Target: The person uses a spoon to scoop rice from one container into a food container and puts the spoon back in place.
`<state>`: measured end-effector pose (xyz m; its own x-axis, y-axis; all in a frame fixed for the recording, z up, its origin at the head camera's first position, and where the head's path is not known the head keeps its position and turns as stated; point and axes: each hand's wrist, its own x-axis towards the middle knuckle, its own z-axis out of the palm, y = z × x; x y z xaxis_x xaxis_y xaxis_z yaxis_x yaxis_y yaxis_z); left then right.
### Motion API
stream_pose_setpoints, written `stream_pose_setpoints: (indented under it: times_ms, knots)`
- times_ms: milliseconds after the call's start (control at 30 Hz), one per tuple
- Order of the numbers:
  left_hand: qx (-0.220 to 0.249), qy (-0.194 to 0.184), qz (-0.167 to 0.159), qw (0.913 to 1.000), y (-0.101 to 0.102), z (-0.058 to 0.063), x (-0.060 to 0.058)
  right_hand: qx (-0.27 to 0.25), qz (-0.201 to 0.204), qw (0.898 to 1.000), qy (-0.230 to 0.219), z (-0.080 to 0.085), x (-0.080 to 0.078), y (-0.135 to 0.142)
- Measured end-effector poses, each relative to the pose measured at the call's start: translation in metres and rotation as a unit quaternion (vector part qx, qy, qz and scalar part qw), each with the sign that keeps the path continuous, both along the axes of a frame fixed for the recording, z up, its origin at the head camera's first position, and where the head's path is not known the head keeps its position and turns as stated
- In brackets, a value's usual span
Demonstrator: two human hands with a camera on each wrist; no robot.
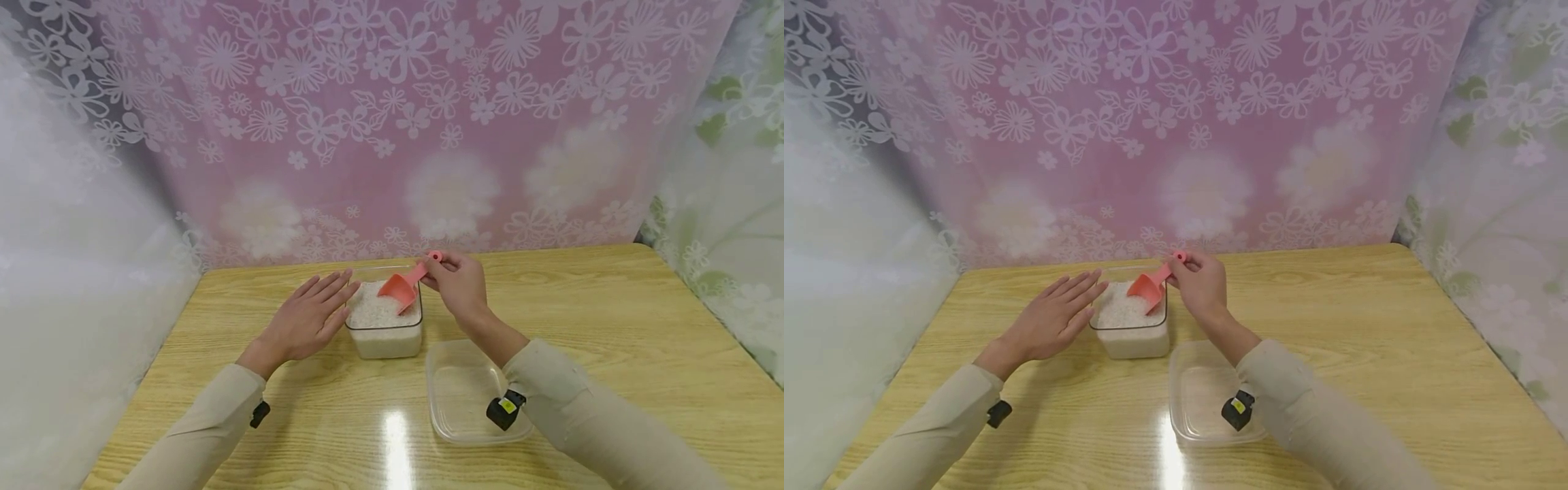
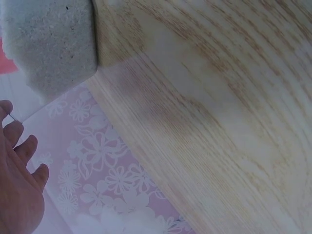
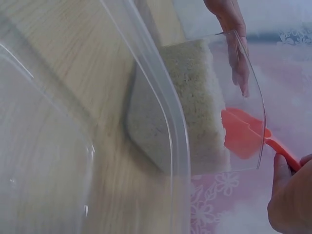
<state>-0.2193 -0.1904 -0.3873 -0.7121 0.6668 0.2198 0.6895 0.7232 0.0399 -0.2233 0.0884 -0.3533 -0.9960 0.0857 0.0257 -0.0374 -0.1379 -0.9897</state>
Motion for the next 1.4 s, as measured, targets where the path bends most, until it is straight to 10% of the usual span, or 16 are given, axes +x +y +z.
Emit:
stream_pose_setpoints:
  times_ms: [1400]
  knots:
    - [-0.008,-0.001,0.003,1.0000,0.001,0.004,0.001,-0.254,-0.002,0.953,-0.167,-0.012,0.001,0.016]
